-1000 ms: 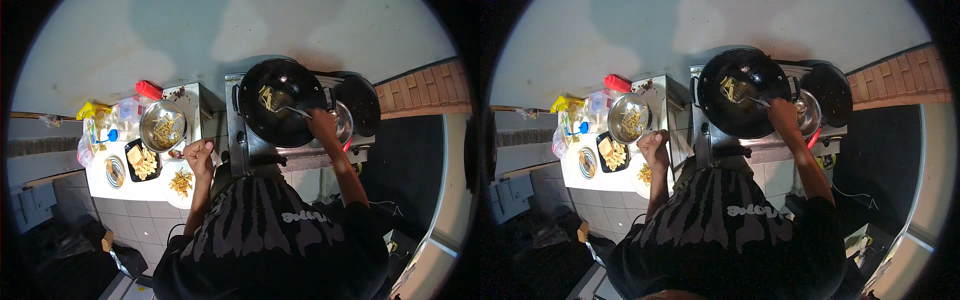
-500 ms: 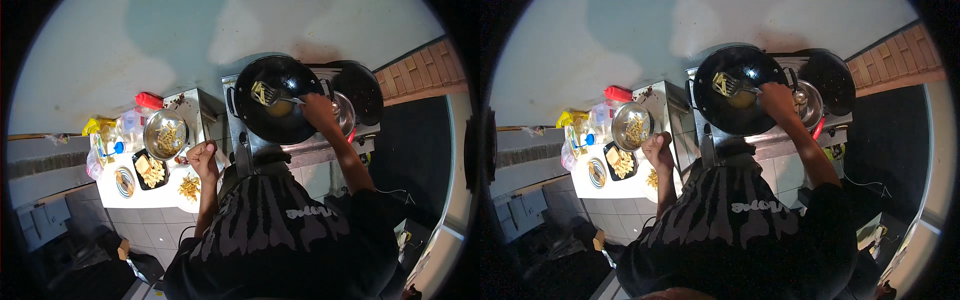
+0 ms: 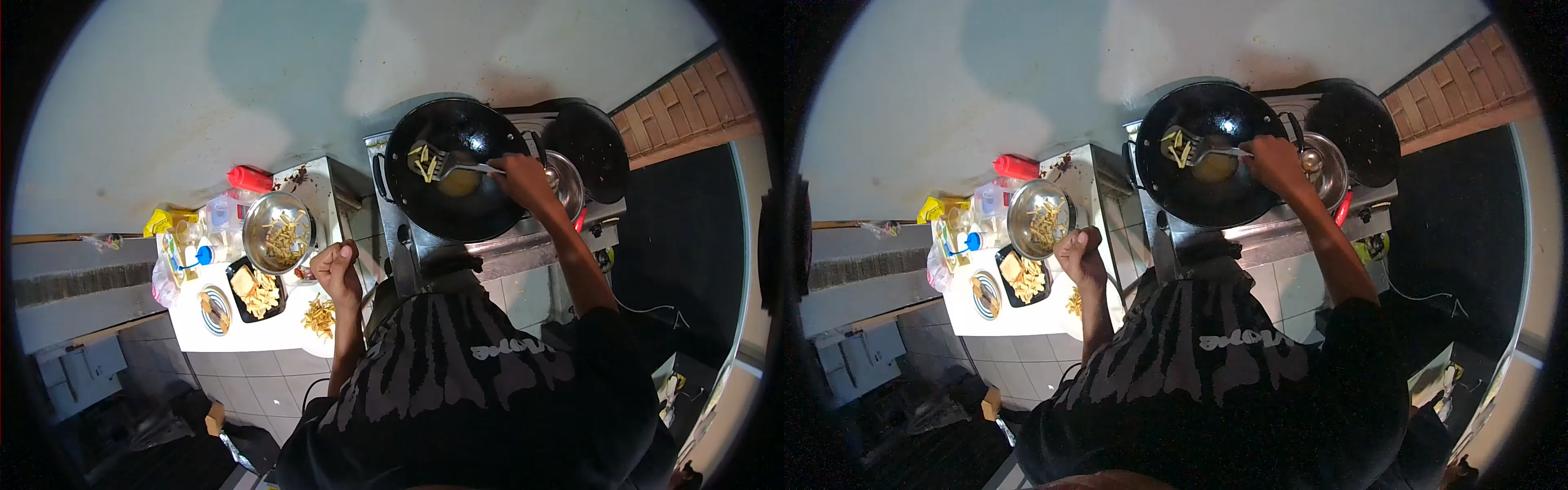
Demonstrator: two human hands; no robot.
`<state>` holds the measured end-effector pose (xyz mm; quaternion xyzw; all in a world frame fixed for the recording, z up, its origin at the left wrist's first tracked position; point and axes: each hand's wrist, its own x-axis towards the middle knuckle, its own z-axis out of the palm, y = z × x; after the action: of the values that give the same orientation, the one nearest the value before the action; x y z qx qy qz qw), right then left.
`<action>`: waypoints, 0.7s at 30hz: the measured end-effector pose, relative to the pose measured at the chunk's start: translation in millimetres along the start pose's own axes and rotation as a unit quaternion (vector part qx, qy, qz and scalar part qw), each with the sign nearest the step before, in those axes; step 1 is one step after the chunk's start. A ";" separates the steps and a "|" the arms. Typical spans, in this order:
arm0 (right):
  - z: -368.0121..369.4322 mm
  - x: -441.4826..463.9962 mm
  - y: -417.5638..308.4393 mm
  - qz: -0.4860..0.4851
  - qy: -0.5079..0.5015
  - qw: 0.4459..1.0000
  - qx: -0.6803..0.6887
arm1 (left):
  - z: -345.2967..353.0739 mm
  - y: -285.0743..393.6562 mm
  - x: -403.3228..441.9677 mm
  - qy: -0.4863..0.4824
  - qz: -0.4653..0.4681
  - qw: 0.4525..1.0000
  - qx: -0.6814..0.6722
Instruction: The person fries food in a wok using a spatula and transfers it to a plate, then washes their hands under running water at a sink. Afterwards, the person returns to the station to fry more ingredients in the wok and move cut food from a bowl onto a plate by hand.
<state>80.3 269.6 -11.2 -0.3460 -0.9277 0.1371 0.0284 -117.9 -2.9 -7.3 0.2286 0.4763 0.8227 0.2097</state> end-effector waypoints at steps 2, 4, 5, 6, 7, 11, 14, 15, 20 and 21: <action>6.3 -1.3 4.6 -0.003 -0.001 1.000 0.003 | -1.4 0.4 -0.7 0.000 -0.002 1.000 -0.002; 6.6 -4.9 6.4 -0.008 -0.004 1.000 0.005 | -1.6 1.5 -1.6 0.003 -0.002 1.000 -0.002; 5.1 -8.9 6.0 -0.014 0.000 1.000 0.002 | -1.3 2.8 -2.3 0.006 -0.001 1.000 -0.002; 4.7 -12.6 5.1 -0.020 0.004 1.000 0.000 | 0.4 5.4 -3.0 0.012 -0.004 1.000 0.001; 6.0 -15.7 5.4 -0.022 0.002 1.000 0.001 | -1.0 5.2 -3.0 0.015 -0.004 1.000 0.002; 13.0 -34.5 10.2 -0.012 -0.007 1.000 0.017 | -3.0 3.9 -6.0 0.012 0.001 1.000 -0.011; 8.2 -46.7 4.2 -0.003 -0.004 0.999 0.035 | 0.2 3.3 -8.1 0.012 -0.001 1.000 -0.004; 5.8 -49.8 1.0 0.009 -0.003 0.999 0.050 | -0.3 0.6 -8.5 0.013 -0.002 1.000 -0.004; 6.5 -65.3 -0.1 0.020 0.011 0.997 0.077 | 2.2 -2.8 -11.7 -0.015 -0.010 1.000 0.002; 7.5 -67.8 0.2 0.023 0.015 0.996 0.083 | 3.9 -2.2 -12.5 -0.014 -0.009 1.000 0.003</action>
<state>130.8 223.9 -15.6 -0.3661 -0.9044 0.2085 0.0679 -105.3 -6.2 -9.8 0.2360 0.4778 0.8163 0.2230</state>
